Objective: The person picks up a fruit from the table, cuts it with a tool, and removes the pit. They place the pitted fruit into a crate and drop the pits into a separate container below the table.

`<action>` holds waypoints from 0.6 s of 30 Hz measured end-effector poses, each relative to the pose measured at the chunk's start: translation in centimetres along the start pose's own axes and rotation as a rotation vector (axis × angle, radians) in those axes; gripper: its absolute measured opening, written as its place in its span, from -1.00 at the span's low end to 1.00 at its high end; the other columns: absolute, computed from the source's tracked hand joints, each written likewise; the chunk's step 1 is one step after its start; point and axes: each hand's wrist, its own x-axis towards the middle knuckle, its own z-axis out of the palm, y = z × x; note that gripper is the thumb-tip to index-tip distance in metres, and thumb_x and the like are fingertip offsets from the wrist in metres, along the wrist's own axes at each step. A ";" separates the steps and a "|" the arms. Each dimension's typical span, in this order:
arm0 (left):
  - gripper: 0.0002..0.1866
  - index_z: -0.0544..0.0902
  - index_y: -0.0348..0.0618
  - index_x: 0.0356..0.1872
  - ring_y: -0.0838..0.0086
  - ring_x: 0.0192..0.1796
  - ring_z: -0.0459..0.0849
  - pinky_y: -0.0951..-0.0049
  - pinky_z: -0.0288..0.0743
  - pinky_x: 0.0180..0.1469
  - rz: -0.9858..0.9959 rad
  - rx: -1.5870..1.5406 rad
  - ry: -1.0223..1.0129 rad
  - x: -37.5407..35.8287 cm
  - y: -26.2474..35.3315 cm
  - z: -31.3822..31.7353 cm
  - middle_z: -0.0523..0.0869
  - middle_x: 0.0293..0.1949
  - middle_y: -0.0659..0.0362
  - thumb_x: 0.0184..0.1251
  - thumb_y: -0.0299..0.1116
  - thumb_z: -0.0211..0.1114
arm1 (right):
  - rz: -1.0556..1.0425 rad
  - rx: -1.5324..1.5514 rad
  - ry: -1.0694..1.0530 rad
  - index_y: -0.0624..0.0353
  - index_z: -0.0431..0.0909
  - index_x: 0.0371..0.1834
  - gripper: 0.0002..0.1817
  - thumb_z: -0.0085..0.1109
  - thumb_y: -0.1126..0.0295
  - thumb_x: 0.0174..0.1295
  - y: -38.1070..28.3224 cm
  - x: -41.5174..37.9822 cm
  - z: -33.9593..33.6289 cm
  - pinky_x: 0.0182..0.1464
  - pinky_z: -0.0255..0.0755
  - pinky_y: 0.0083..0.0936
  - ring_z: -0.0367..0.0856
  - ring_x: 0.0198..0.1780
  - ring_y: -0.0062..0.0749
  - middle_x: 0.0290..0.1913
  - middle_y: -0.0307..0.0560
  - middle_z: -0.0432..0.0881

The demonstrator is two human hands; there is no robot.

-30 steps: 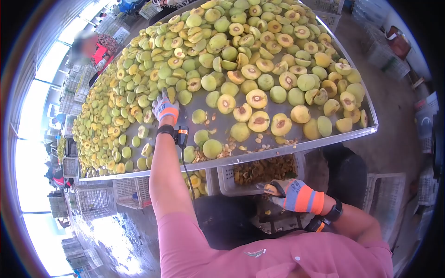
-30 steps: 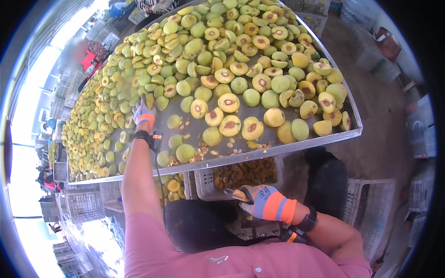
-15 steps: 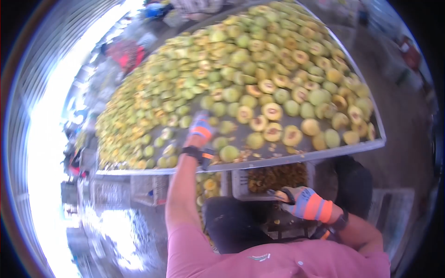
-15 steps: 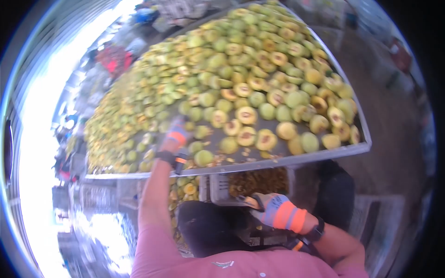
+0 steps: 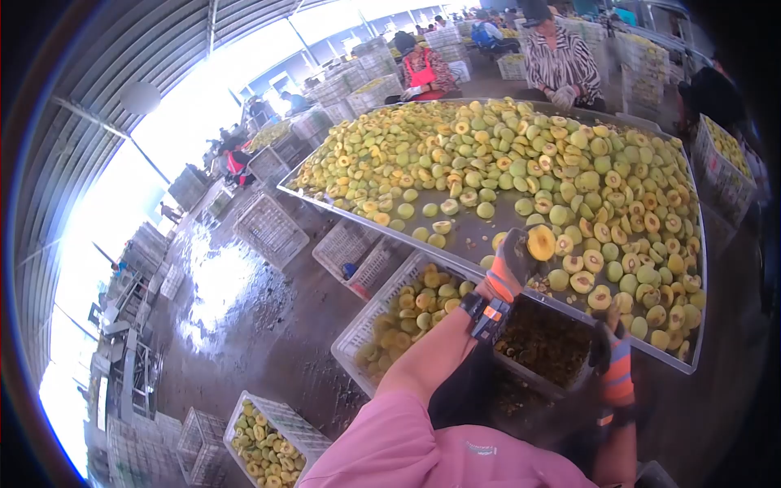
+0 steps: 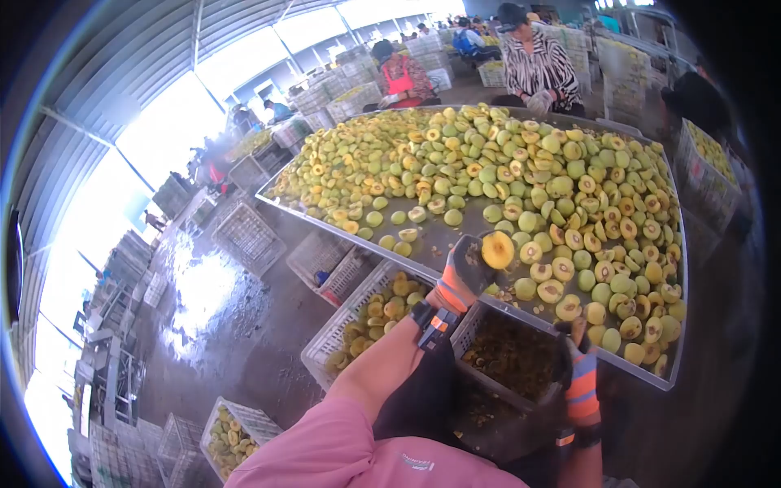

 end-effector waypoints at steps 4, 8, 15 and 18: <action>-0.49 0.46 -0.31 0.02 0.35 -0.07 0.65 0.38 0.53 -0.09 0.043 0.236 0.038 -5.3 4.8 0.4 0.63 -0.08 0.07 -0.03 -0.56 0.41 | -0.289 0.263 -0.130 0.18 0.38 0.09 -0.69 0.01 0.26 0.38 -8.6 -4.0 1.9 -0.72 0.09 -0.73 0.20 -0.72 -0.70 -0.53 -0.33 0.39; -0.66 0.51 -0.34 -0.03 0.42 -0.16 0.64 0.47 0.51 -0.15 -0.174 -0.100 0.220 -7.5 9.8 -2.1 0.66 -0.17 0.09 0.16 -0.49 0.30 | -0.819 0.307 -0.487 0.22 0.20 0.25 -0.57 -0.01 0.32 0.40 -17.9 -9.0 4.5 -0.69 0.12 -0.74 0.26 -0.64 -0.71 -0.39 -0.26 0.42; -0.80 0.61 -0.32 -0.18 0.56 -0.31 0.62 0.56 0.48 -0.26 0.471 0.444 0.567 -10.1 32.7 -4.0 0.69 -0.34 0.16 0.38 -0.36 0.17 | -0.955 0.770 -1.078 0.26 0.48 0.13 -0.53 -0.08 0.11 0.37 -24.6 -19.0 6.6 -0.42 0.22 -0.54 0.36 -0.46 -0.47 -0.21 -0.04 0.64; -0.84 0.63 -0.30 -0.22 0.51 -0.32 0.64 0.53 0.52 -0.23 0.524 0.681 0.487 -12.6 37.3 -3.2 0.71 -0.32 0.15 0.28 -0.41 0.26 | -0.052 2.066 -1.754 0.27 0.53 -0.02 -0.73 -0.02 0.38 0.31 -23.4 -20.9 11.3 -0.22 0.39 -0.54 0.52 -0.21 -0.40 -0.09 -0.02 0.63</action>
